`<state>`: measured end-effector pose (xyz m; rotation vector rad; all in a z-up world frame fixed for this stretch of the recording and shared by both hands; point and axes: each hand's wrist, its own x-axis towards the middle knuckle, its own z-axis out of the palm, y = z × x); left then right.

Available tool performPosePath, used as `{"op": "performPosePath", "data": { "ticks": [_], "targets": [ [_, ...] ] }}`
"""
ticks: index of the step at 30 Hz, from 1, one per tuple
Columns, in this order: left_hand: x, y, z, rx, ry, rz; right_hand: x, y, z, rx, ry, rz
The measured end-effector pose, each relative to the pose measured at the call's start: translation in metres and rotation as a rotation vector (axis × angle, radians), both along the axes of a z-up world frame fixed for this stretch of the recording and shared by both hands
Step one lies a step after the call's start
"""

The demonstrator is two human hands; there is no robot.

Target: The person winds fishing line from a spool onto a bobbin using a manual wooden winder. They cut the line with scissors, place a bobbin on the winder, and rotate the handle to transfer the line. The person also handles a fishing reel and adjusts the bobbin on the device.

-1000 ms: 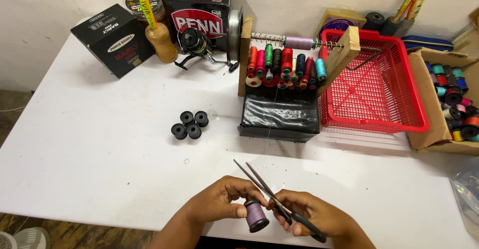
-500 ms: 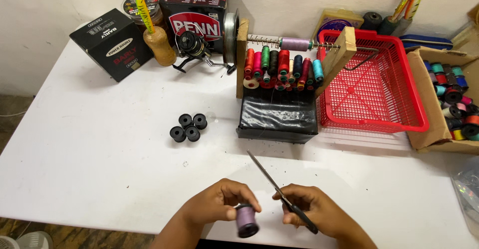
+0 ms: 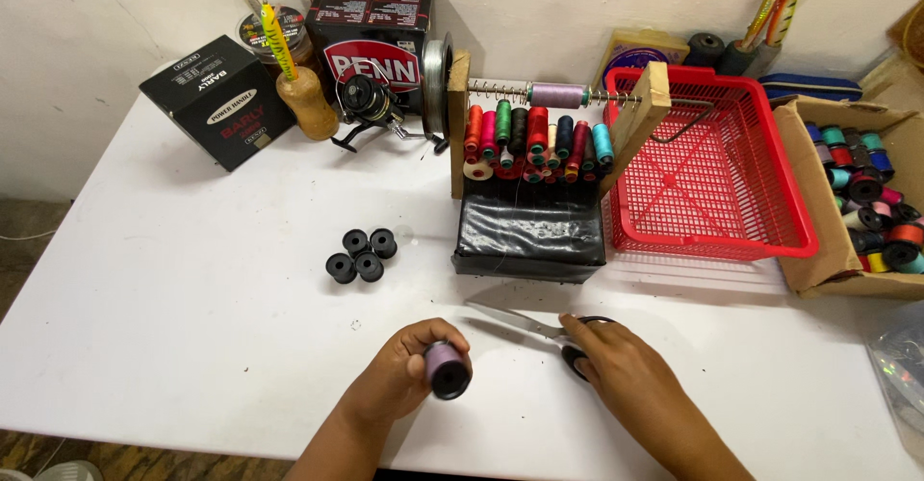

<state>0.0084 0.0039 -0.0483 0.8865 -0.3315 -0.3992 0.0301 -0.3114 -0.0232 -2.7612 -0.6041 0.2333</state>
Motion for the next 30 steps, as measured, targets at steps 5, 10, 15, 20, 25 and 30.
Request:
{"op": "performPosePath", "data": {
  "ticks": [5, 10, 15, 20, 25, 30],
  "targets": [
    [0.016, -0.01, 0.022, 0.1, -0.058, 0.095, -0.001, 0.012, 0.012, -0.098, -0.038, 0.083],
    [0.032, -0.023, 0.077, 0.264, -0.044, 0.145, 0.005, 0.02, 0.034, -0.111, 0.109, 0.034],
    [0.053, -0.043, 0.116, 0.633, -0.297, 0.268, 0.013, 0.024, 0.057, 0.315, -0.13, 0.031],
    [0.069, -0.061, 0.093, 0.657, -0.451, 0.384, 0.02, 0.032, 0.078, 0.823, -0.115, -0.065],
    [0.068, -0.061, 0.079, 0.722, -0.587, 0.48, 0.026, 0.041, 0.073, 0.836, -0.118, -0.054],
    [0.062, -0.061, 0.069, 0.708, -0.639, 0.547, 0.028, 0.05, 0.069, 0.986, -0.006, -0.13]
  ]
}}
